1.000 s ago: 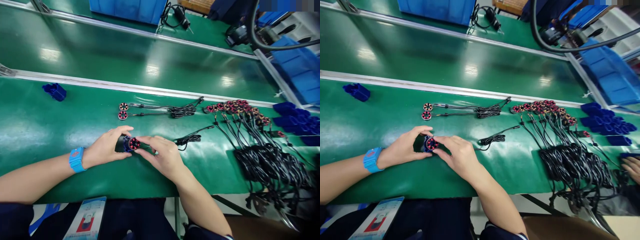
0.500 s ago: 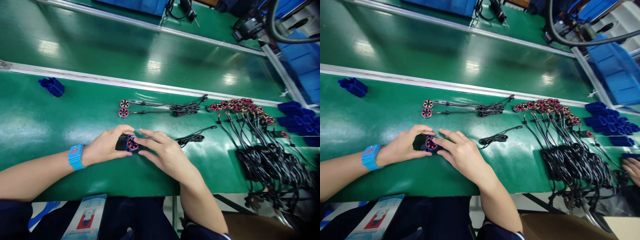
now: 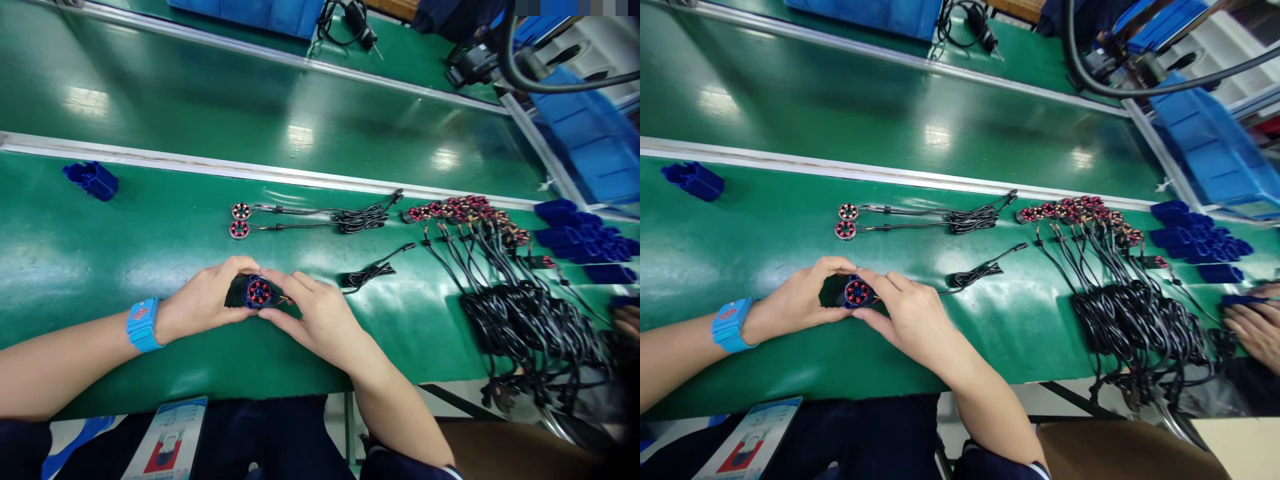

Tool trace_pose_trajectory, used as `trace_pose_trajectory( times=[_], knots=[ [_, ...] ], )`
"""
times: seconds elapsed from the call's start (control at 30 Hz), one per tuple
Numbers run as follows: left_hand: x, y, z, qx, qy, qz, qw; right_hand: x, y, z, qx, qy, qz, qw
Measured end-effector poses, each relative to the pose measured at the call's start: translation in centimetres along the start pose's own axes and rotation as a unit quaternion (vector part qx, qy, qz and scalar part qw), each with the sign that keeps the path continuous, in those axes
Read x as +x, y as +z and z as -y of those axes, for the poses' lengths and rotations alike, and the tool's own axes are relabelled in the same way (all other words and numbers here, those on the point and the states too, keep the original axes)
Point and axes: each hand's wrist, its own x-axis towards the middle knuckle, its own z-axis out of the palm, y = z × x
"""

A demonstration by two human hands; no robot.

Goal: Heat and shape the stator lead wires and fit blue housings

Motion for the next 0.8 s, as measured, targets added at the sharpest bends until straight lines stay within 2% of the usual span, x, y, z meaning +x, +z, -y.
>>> trace_pose_trajectory(
  times=[0.1, 0.17, 0.23, 0.37, 0.47, 0.57, 0.7, 0.8],
  knots=[
    [0.0, 0.0, 0.1, 0.003, 0.003, 0.002, 1.000, 0.5, 1.7, 0.2, -0.051, -0.011, -0.064, 0.997],
    [0.0, 0.0, 0.0, 0.006, 0.012, -0.006, 1.000, 0.6, 1.9, 0.1, -0.074, -0.002, -0.076, 0.994],
    [0.0, 0.0, 0.0, 0.018, 0.020, -0.009, 1.000, 0.5, 1.0, -0.2, -0.085, 0.017, -0.031, 0.996],
    [0.0, 0.0, 0.2, 0.090, 0.063, 0.015, 0.994, -0.3, -2.2, -1.6, -0.064, 0.066, 0.115, 0.989],
    [0.0, 0.0, 0.4, 0.154, 0.115, 0.007, 0.981, -0.8, -3.9, -2.2, 0.008, 0.080, 0.144, 0.986],
    [-0.1, -0.3, 0.1, 0.170, 0.143, -0.023, 0.975, -0.8, -4.3, -2.1, 0.096, 0.063, 0.100, 0.988],
    [-0.1, -0.8, -0.5, 0.156, 0.146, -0.071, 0.974, -0.3, -3.2, -1.6, 0.142, 0.041, -0.020, 0.989],
    [0.0, -0.8, -0.3, 0.170, 0.118, -0.029, 0.978, 0.1, -1.9, -1.7, 0.125, 0.030, -0.048, 0.991]
  ],
)
